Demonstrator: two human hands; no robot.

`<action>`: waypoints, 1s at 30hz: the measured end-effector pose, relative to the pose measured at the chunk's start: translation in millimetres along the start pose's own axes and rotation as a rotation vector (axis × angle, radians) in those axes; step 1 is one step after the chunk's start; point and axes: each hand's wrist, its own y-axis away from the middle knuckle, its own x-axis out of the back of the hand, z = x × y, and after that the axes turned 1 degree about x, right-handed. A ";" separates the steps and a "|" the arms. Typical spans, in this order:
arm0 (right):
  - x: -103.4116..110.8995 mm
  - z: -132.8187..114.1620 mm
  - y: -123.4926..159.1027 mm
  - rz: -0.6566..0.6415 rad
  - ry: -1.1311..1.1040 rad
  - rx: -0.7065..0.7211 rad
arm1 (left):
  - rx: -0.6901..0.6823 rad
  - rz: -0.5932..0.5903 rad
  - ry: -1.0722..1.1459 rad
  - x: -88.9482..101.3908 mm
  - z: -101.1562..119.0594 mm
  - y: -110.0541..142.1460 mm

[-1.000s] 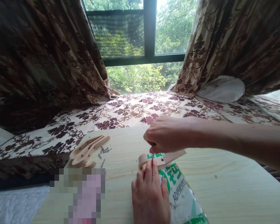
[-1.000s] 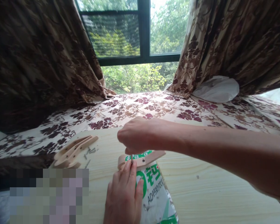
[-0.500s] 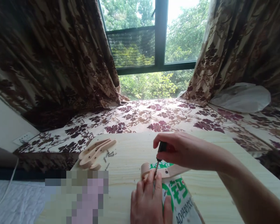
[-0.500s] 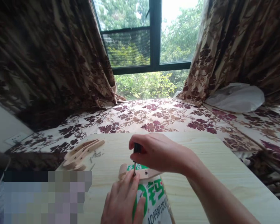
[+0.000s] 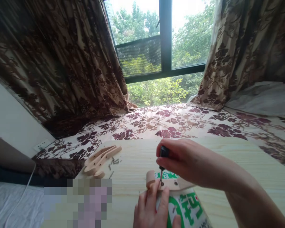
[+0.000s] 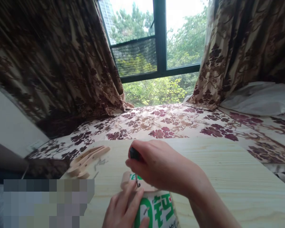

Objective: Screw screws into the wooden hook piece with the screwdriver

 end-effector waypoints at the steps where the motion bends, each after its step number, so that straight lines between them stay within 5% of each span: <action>1: 1.9 2.0 0.5 0.007 0.009 -0.001 | 0.005 0.008 0.003 -2.4 4.3 -3.0; 8: 18.6 21.4 8.8 0.052 0.073 -0.107 | 0.058 0.007 0.034 -20.1 38.2 -30.7; 16: 19.6 32.3 17.6 0.055 0.016 -0.078 | -0.184 -0.124 -0.028 -12.4 18.4 -51.5; 22: 16.0 30.1 15.5 0.077 0.008 -0.054 | -0.103 0.008 -0.004 -23.7 20.7 -48.0; 30: 8.7 31.1 6.8 0.147 0.002 -0.065 | -0.080 0.032 0.039 -28.7 18.9 -43.7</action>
